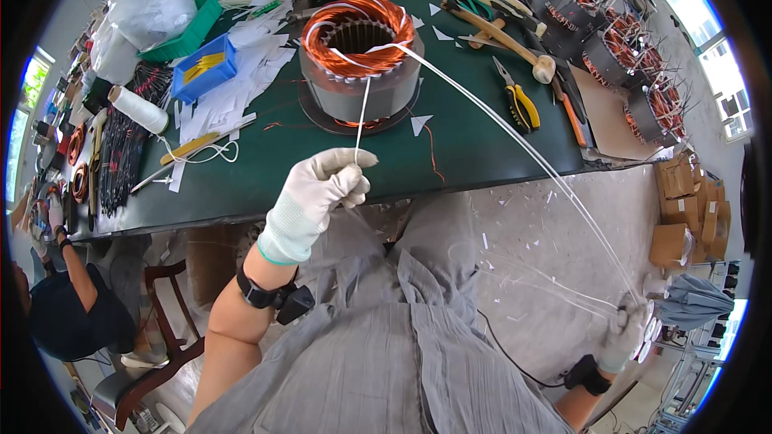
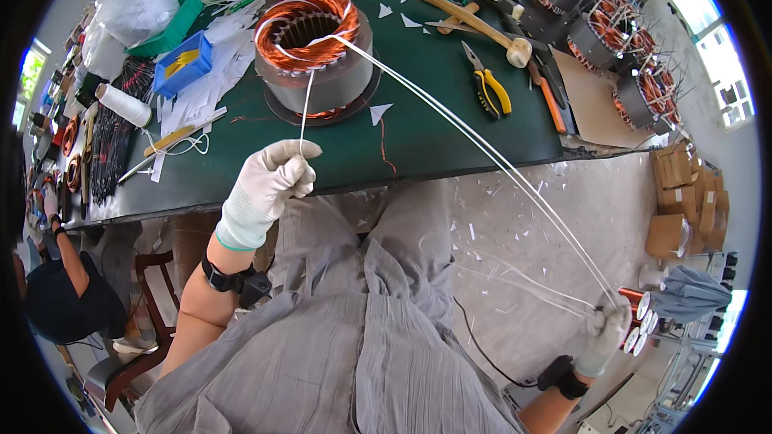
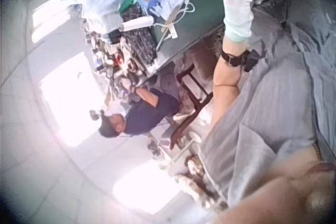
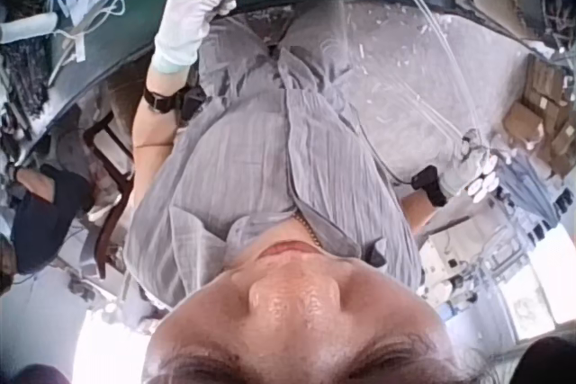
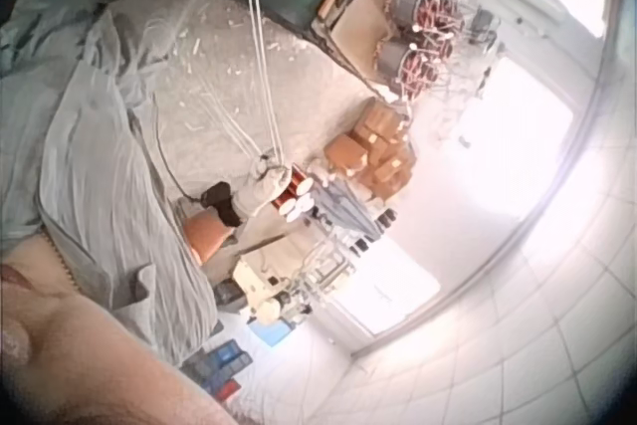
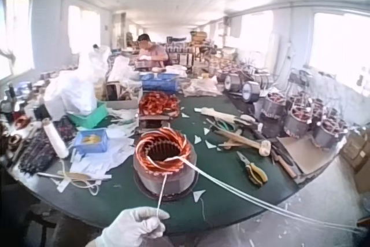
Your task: Manually tying and cutting wires on an electrical motor stator at a workbench.
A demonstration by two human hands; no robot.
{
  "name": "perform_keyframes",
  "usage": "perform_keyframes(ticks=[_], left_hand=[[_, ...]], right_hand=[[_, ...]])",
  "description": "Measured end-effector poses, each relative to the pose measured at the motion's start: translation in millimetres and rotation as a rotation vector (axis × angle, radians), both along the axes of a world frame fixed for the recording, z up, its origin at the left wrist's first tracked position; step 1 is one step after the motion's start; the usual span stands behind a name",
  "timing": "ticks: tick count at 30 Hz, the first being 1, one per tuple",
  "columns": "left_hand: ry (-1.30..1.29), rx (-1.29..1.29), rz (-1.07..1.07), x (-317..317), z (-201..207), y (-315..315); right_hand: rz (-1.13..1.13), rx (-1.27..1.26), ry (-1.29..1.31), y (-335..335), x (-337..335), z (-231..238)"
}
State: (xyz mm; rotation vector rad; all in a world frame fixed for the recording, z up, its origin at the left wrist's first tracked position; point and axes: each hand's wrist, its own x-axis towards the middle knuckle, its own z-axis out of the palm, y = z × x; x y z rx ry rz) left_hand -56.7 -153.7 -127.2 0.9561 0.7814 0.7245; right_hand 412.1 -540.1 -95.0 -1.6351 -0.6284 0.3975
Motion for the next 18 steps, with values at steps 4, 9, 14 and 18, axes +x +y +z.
perform_keyframes(ticks=[4,9,14,18], left_hand=[[0.059,0.055,0.031,16.3,-2.6,6.8],[0.088,0.185,0.007,42.1,-4.3,10.0],[0.369,0.895,-0.123,93.6,15.9,9.9],[0.839,1.273,-0.242,83.1,11.4,11.5]], right_hand=[[0.193,0.166,0.191,-66.5,61.1,17.1],[-0.136,-0.029,-0.502,-81.7,76.4,-8.6],[-0.057,-0.821,-0.126,-30.0,77.8,-53.7],[0.141,-0.698,-0.127,117.9,7.7,-44.5]])
